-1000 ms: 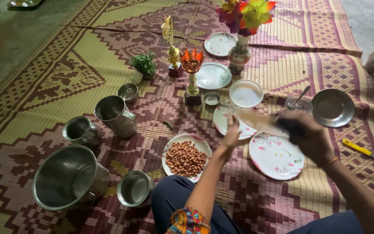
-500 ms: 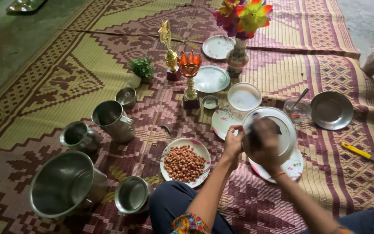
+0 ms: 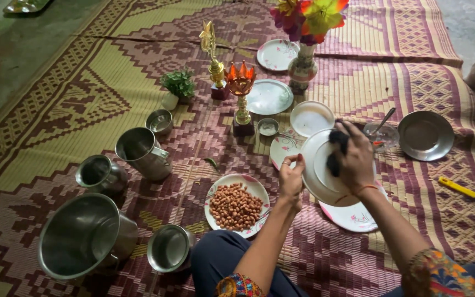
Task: The person wipes metal spoons and plates with a dark cloth while sitting on a mat. They then place the cleaned items onto a nearby table where other dishes are arranged.
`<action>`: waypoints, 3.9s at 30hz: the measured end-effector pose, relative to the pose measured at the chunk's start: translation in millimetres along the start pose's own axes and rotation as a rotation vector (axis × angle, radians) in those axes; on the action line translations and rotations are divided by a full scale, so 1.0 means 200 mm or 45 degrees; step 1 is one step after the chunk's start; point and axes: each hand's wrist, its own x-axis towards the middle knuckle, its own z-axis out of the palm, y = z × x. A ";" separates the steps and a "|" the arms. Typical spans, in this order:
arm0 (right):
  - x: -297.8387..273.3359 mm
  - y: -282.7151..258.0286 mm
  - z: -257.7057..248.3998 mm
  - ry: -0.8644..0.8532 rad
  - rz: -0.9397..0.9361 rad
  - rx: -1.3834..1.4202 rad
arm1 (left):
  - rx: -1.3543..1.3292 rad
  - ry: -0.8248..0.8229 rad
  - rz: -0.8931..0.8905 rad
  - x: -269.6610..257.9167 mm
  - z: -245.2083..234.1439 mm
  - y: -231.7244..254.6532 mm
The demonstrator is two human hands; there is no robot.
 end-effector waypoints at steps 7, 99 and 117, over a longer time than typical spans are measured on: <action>-0.33 -0.03 -0.02 0.230 0.080 -0.017 | -0.179 0.105 0.026 0.05 -0.04 -0.08; -0.50 0.40 -0.41 0.329 0.246 -0.190 | 0.466 -0.359 -0.182 -0.08 0.06 -0.20; -0.32 0.17 0.06 -0.612 0.056 0.408 | 0.840 -0.134 -0.001 -0.10 0.08 -0.12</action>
